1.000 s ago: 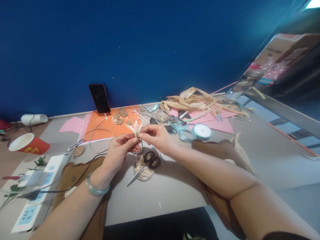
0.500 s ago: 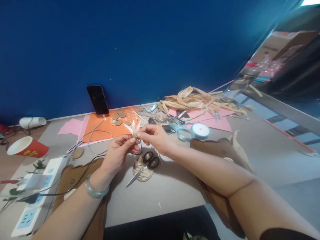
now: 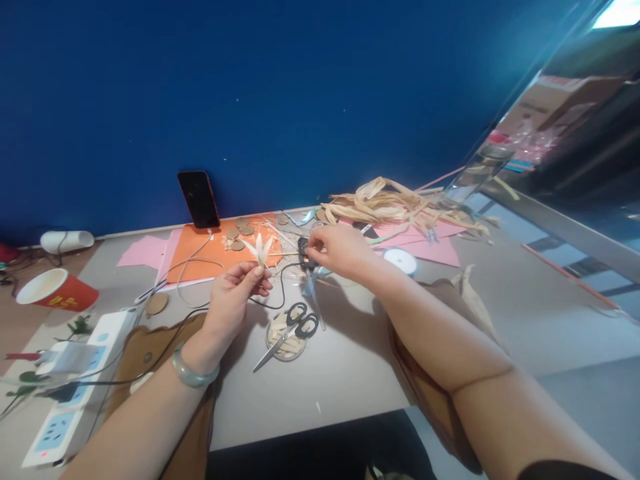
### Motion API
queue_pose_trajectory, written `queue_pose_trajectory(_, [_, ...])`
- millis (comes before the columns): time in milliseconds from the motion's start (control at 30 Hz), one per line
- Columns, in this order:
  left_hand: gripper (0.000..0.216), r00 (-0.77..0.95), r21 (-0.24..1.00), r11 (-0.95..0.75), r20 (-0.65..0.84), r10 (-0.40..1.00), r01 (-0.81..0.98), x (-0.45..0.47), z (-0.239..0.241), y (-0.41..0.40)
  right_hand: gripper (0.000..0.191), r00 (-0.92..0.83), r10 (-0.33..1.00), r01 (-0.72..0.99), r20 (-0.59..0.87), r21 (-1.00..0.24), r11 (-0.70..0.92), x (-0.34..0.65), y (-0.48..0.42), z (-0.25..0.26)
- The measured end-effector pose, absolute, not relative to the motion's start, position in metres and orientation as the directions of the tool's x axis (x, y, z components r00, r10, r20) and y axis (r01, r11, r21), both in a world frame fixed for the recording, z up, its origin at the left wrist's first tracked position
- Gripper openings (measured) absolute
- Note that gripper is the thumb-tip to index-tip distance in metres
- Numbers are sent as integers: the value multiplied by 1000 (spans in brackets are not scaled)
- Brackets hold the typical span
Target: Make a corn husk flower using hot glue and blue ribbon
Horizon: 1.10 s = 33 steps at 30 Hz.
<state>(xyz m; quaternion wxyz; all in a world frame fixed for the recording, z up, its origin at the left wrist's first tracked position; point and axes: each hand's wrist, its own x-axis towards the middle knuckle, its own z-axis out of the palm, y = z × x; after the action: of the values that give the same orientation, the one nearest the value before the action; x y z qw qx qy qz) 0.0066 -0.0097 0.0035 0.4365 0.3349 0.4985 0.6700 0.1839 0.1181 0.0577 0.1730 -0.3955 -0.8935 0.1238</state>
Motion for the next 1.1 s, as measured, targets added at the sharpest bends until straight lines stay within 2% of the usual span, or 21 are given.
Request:
queue_pose_trajectory(67, [20, -413, 961, -132, 21, 910, -244, 5, 3, -9, 12, -620, 781, 770, 78, -135, 624, 187, 127, 54])
queue_pose_trajectory(100, [20, -422, 961, -137, 24, 906, -241, 5, 3, -9, 12, -618, 786, 784, 15, -64, 618, 187, 131, 50])
queue_pose_trajectory(200, [21, -439, 961, -142, 24, 898, -238, 4, 3, -8, 18, -618, 777, 778, -122, 50, 626, 183, 140, 35])
queue_pose_trajectory(267, [22, -447, 959, -147, 24, 894, -241, 3, 4, -7, 22, -616, 771, 773, -160, 66, 631, 179, 145, 25])
queue_pose_trajectory(500, [25, -480, 947, -177, 27, 877, -268, 0, 7, -6, 45, -651, 755, 756, -72, 25, 654, 177, 147, 10])
queue_pose_trajectory(667, [27, -514, 941, -200, 33, 857, -274, -4, 10, -4, 42, -635, 773, 773, 4, 13, 634, 180, 138, 24])
queue_pose_trajectory(800, [29, -524, 930, -204, 15, 852, -305, -6, 12, -2, 43, -544, 824, 804, 158, -181, 566, 183, 134, 40])
queue_pose_trajectory(900, [31, -535, 925, -205, 3, 845, -318, -7, 12, 0, 38, -511, 828, 761, 232, -325, 561, 183, 136, 46])
queue_pose_trajectory(1000, [30, -546, 928, -216, 16, 838, -305, -8, 12, 0, 23, -519, 801, 609, 299, -527, 592, 181, 134, 47])
queue_pose_trajectory(1100, [30, -544, 938, -215, 34, 839, -273, -8, 12, -1, 29, -565, 793, 440, 230, -729, 525, 180, 122, 49])
